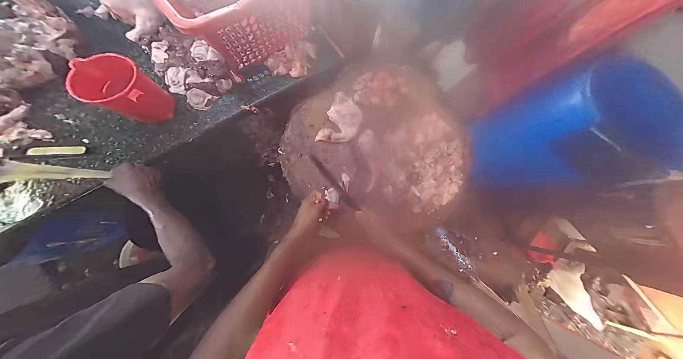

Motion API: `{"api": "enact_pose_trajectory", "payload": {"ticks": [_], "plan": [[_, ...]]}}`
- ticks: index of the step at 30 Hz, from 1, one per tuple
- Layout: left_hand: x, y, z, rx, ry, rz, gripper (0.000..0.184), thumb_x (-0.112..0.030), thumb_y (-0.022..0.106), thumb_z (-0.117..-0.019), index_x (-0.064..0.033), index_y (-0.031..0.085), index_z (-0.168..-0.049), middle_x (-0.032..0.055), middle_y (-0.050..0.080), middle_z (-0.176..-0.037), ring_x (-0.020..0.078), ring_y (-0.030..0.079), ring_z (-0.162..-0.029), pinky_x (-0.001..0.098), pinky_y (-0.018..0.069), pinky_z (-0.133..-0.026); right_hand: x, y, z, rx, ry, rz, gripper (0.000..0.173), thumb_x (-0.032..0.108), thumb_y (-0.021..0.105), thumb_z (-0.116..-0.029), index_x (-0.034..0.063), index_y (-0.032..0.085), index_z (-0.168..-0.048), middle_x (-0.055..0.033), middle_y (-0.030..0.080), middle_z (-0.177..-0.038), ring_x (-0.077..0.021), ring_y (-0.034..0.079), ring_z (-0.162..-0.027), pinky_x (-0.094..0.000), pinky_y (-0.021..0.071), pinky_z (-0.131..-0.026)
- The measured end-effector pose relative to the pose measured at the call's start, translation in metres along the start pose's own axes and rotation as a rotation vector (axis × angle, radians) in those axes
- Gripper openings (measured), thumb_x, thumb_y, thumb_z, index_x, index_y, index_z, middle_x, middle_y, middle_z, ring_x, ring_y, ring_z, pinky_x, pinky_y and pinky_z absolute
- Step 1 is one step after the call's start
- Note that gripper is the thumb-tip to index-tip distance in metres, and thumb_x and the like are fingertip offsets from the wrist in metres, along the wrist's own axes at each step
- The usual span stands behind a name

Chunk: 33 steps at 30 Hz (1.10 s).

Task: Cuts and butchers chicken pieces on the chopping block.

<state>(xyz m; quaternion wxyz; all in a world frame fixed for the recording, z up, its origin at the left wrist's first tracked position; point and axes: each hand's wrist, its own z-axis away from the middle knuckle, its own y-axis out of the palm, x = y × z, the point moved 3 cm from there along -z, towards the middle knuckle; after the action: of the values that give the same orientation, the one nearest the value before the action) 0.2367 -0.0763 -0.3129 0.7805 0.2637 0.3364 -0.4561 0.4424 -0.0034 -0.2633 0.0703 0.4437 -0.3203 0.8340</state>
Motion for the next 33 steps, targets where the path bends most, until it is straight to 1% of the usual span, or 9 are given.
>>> {"api": "enact_pose_trajectory", "payload": {"ticks": [3, 8, 11, 16, 19, 24, 27, 29, 33], "plan": [[-0.019, -0.007, 0.003, 0.105, 0.110, -0.178, 0.014, -0.011, 0.058, -0.1017, -0.0017, 0.053, -0.111, 0.0079, 0.066, -0.088, 0.0151, 0.066, -0.069, 0.0327, 0.0588, -0.065, -0.015, -0.011, -0.006, 0.106, 0.254, 0.022, 0.059, 0.045, 0.029, -0.1118, -0.0023, 0.061, -0.123, -0.0195, 0.065, -0.102, -0.0292, 0.065, -0.094, -0.0513, 0.0519, -0.090], [-0.017, -0.025, -0.019, -0.061, 0.149, -0.666, 0.039, -0.031, 0.059, -0.1034, -0.0085, 0.057, -0.135, 0.0167, 0.069, -0.119, 0.0307, 0.069, -0.108, 0.0552, 0.0541, -0.096, 0.062, -0.045, 0.013, -0.216, -0.241, -0.199, 0.076, 0.069, 0.029, -0.1021, 0.0015, 0.063, -0.105, 0.0038, 0.052, -0.072, -0.0033, 0.048, -0.059, -0.0257, 0.0466, -0.056], [-0.017, -0.031, -0.019, -0.187, 0.125, -0.711, 0.032, -0.032, 0.060, -0.1029, -0.0099, 0.061, -0.126, 0.0143, 0.071, -0.105, 0.0286, 0.070, -0.093, 0.0529, 0.0555, -0.086, 0.057, -0.026, 0.014, -0.281, -0.397, -0.120, 0.085, 0.077, 0.022, -0.0983, 0.0034, 0.064, -0.096, -0.0010, 0.057, -0.070, -0.0056, 0.055, -0.061, -0.0270, 0.0511, -0.058], [-0.020, -0.034, -0.004, -0.236, 0.145, -0.435, 0.021, -0.019, 0.064, -0.0980, -0.0040, 0.062, -0.112, 0.0071, 0.066, -0.084, 0.0166, 0.063, -0.067, 0.0384, 0.0557, -0.066, -0.013, -0.007, -0.009, 0.135, 0.268, 0.165, 0.056, 0.049, 0.036, -0.1098, 0.0014, 0.062, -0.120, -0.0173, 0.066, -0.097, -0.0296, 0.066, -0.090, -0.0523, 0.0531, -0.086], [-0.008, -0.026, 0.012, -0.154, 0.060, -0.113, 0.018, -0.012, 0.059, -0.1031, 0.0027, 0.056, -0.113, 0.0100, 0.072, -0.087, 0.0164, 0.070, -0.066, 0.0330, 0.0610, -0.064, 0.027, -0.028, 0.002, -0.049, 0.040, 0.075, 0.056, 0.048, 0.035, -0.1085, 0.0007, 0.064, -0.116, -0.0102, 0.064, -0.086, -0.0204, 0.063, -0.078, -0.0433, 0.0550, -0.077], [0.037, -0.009, 0.012, 0.018, -0.052, 0.032, 0.022, -0.013, 0.056, -0.1052, 0.0030, 0.052, -0.119, 0.0147, 0.074, -0.097, 0.0213, 0.074, -0.075, 0.0344, 0.0624, -0.070, 0.067, -0.017, 0.010, -0.248, -0.401, -0.191, 0.084, 0.080, 0.023, -0.0960, 0.0054, 0.062, -0.096, 0.0035, 0.054, -0.070, -0.0016, 0.053, -0.060, -0.0238, 0.0494, -0.057], [0.044, -0.009, 0.012, 0.022, -0.042, 0.019, 0.020, -0.011, 0.055, -0.1059, 0.0030, 0.052, -0.119, 0.0143, 0.073, -0.095, 0.0214, 0.074, -0.074, 0.0348, 0.0628, -0.070, 0.015, 0.004, -0.006, 0.023, -0.024, 0.106, 0.060, 0.048, 0.033, -0.1094, -0.0031, 0.064, -0.113, -0.0146, 0.064, -0.086, -0.0228, 0.064, -0.078, -0.0444, 0.0546, -0.077], [0.043, -0.014, 0.013, 0.014, -0.039, -0.007, 0.020, -0.012, 0.054, -0.1057, 0.0028, 0.051, -0.119, 0.0133, 0.073, -0.093, 0.0204, 0.073, -0.073, 0.0344, 0.0625, -0.069, 0.006, 0.002, -0.019, 0.140, 0.182, 0.196, 0.056, 0.048, 0.034, -0.1103, 0.0000, 0.063, -0.117, -0.0169, 0.065, -0.095, -0.0287, 0.065, -0.088, -0.0513, 0.0529, -0.085], [0.046, -0.025, 0.019, -0.002, -0.078, -0.042, 0.021, -0.012, 0.056, -0.1050, 0.0026, 0.052, -0.120, 0.0118, 0.073, -0.092, 0.0178, 0.073, -0.073, 0.0327, 0.0617, -0.070, 0.063, -0.021, -0.002, -0.022, -0.130, -0.042, 0.068, 0.063, 0.032, -0.1042, 0.0027, 0.063, -0.109, -0.0014, 0.056, -0.074, -0.0109, 0.055, -0.064, -0.0332, 0.0508, -0.062]]}}
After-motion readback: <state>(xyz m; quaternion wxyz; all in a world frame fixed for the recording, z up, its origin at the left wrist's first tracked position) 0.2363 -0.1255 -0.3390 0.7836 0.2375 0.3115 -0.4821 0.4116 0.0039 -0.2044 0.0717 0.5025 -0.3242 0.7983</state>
